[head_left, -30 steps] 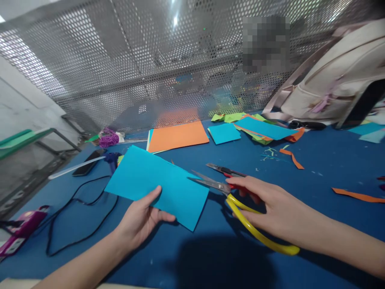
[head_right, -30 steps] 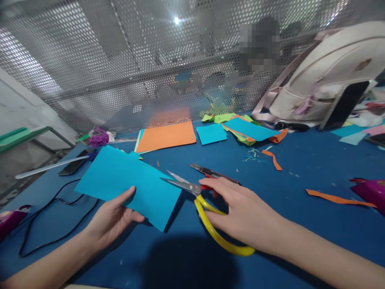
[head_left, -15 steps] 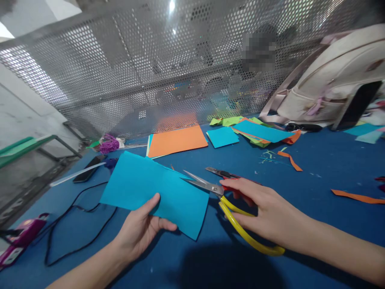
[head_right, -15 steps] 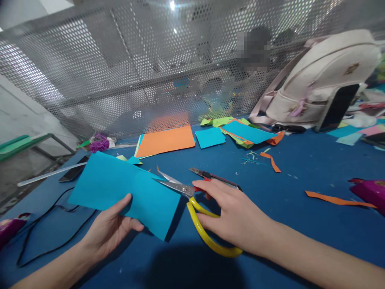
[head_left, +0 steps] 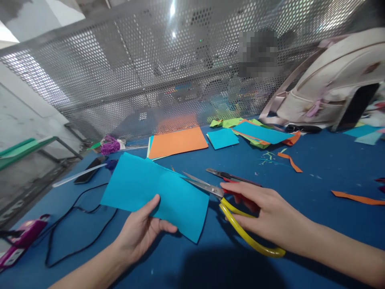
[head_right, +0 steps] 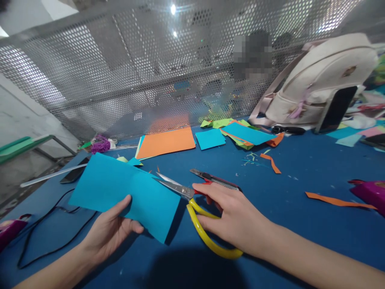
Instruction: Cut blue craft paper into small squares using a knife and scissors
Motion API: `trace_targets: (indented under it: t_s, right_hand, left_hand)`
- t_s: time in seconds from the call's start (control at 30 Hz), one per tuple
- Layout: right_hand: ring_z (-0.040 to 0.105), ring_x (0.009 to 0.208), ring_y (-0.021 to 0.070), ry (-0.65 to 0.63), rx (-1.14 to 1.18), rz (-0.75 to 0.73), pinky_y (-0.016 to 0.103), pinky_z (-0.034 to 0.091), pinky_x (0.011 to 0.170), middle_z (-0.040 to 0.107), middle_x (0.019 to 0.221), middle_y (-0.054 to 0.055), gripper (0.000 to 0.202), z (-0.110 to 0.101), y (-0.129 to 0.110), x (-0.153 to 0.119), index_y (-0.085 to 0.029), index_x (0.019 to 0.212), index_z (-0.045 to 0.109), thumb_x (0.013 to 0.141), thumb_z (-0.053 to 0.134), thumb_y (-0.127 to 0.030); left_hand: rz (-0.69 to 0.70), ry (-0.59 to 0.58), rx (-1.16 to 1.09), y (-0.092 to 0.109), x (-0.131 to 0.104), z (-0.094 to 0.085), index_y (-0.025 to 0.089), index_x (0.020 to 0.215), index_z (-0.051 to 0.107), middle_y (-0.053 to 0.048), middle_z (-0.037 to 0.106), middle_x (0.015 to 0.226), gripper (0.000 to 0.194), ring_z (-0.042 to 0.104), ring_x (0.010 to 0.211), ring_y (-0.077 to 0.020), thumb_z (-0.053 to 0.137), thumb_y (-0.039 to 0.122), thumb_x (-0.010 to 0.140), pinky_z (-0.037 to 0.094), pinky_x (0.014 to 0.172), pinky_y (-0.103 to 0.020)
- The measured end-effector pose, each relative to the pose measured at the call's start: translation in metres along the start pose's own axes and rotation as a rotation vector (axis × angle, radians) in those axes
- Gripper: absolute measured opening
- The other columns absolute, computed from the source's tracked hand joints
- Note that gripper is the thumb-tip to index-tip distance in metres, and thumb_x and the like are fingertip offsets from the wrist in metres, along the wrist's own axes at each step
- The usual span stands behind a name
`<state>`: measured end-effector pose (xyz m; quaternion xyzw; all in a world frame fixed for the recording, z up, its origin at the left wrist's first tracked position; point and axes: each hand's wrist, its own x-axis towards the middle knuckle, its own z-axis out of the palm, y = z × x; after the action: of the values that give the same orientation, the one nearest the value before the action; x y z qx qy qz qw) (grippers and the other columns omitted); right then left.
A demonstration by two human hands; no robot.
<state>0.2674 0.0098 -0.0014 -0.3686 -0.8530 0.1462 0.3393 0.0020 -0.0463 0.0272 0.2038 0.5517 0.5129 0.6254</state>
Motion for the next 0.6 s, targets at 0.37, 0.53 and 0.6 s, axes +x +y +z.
trace_targets:
  t_s: [0.37,0.53,0.6]
  right_hand:
    - [0.063,0.063,0.0119,0.063,0.002,-0.061,0.023,0.056,0.059,0.074,0.088,0.002,0.04,0.0005,0.0026,-0.0017,-0.016,0.116,0.068,0.076,0.066,-0.02]
    - [0.061,0.059,0.0112,0.088,-0.028,-0.096,0.021,0.055,0.056,0.072,0.081,0.002,0.038,-0.0002,0.0021,-0.0015,-0.014,0.116,0.068,0.078,0.065,-0.021]
    - [0.061,0.058,0.0113,0.094,-0.033,-0.112,0.021,0.055,0.056,0.072,0.081,0.002,0.037,-0.0003,0.0021,-0.0015,-0.014,0.115,0.068,0.079,0.065,-0.021]
  left_hand:
    - [-0.021,0.003,-0.028,0.0002,0.0023,0.0014,0.005,0.117,0.056,-0.014,0.077,0.094,0.027,0.07,0.048,-0.0223,0.041,0.018,0.1,0.064,0.055,-0.035]
    - [-0.031,0.005,-0.032,-0.0009,0.0028,0.0015,0.005,0.118,0.056,-0.015,0.077,0.094,0.027,0.07,0.047,-0.0225,0.04,0.019,0.1,0.064,0.055,-0.035]
    - [-0.044,0.003,-0.029,-0.0013,0.0023,0.0013,0.004,0.118,0.056,-0.015,0.077,0.092,0.028,0.07,0.047,-0.0221,0.04,0.019,0.1,0.064,0.055,-0.035]
